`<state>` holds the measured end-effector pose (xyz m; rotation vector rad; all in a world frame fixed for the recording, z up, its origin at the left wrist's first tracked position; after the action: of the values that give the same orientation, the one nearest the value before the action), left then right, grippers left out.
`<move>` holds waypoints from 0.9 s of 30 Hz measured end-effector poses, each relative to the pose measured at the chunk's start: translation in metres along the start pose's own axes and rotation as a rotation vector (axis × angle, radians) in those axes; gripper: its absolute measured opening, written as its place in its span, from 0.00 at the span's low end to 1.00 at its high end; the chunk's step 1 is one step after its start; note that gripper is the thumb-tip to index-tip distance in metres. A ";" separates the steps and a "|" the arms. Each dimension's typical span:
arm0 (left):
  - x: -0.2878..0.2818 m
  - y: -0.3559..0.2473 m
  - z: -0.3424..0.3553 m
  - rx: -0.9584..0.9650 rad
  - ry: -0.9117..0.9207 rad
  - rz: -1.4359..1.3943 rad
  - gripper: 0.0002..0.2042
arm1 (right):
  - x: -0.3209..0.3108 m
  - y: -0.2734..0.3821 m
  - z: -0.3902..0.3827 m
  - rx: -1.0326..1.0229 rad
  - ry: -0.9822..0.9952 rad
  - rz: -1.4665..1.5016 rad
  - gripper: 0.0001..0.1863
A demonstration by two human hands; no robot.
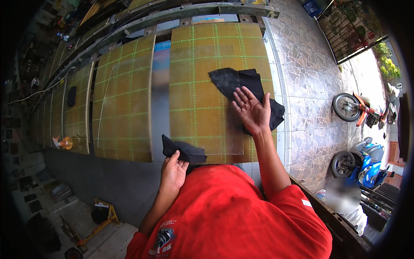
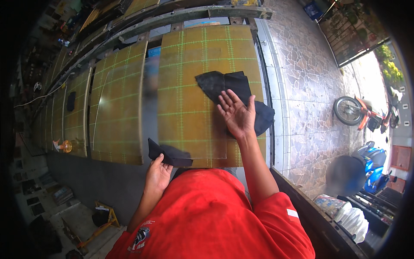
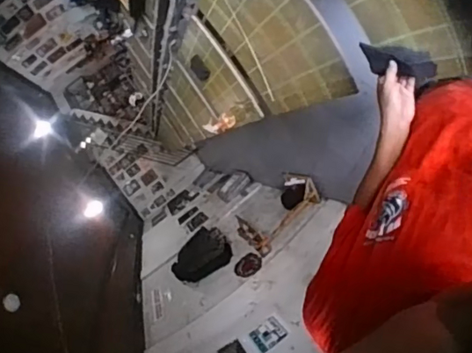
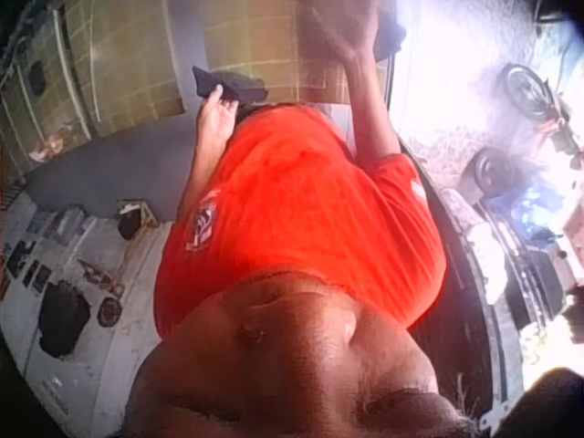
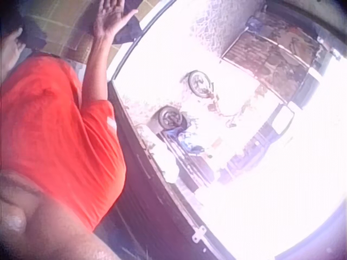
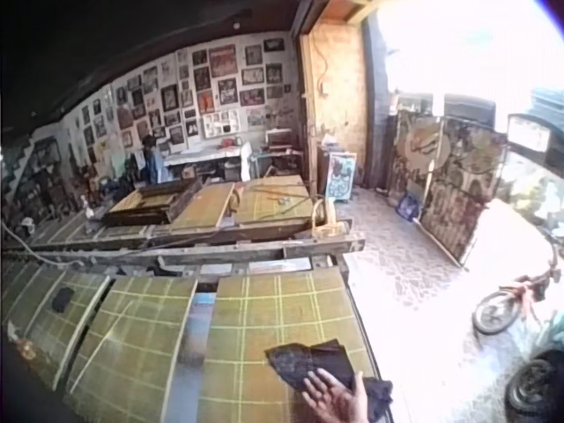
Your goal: The person picks up pieces of black fabric and places them onto a screen printing table, using a transparent registration sheet to align them.
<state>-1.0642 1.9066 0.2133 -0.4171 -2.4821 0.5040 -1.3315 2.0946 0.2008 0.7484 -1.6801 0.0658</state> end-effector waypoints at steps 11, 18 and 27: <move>-0.027 0.021 0.021 -0.138 -0.117 -0.005 0.03 | 0.013 0.097 -0.053 -0.762 -0.102 -1.148 0.21; -0.037 0.031 0.028 -0.220 -0.193 -0.048 0.09 | -0.015 0.092 -0.075 -0.754 -0.260 -1.868 0.35; -0.013 0.025 0.022 -0.266 -0.059 -0.152 0.20 | -0.035 0.081 -0.073 -0.632 -0.217 -2.103 0.37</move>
<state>-1.0622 1.9179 0.1797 -0.3160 -2.6218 0.1271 -1.3076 2.2056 0.2176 1.6097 -0.2967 -1.8873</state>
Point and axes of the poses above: each hand's wrist, its own z-axis towards the middle knuckle, its own x-axis out of the palm, y = z × x, the point moved 9 cm from there along z, towards the middle knuckle, and after that the axes turned 8 degrees about -x, right-handed, at the moved point
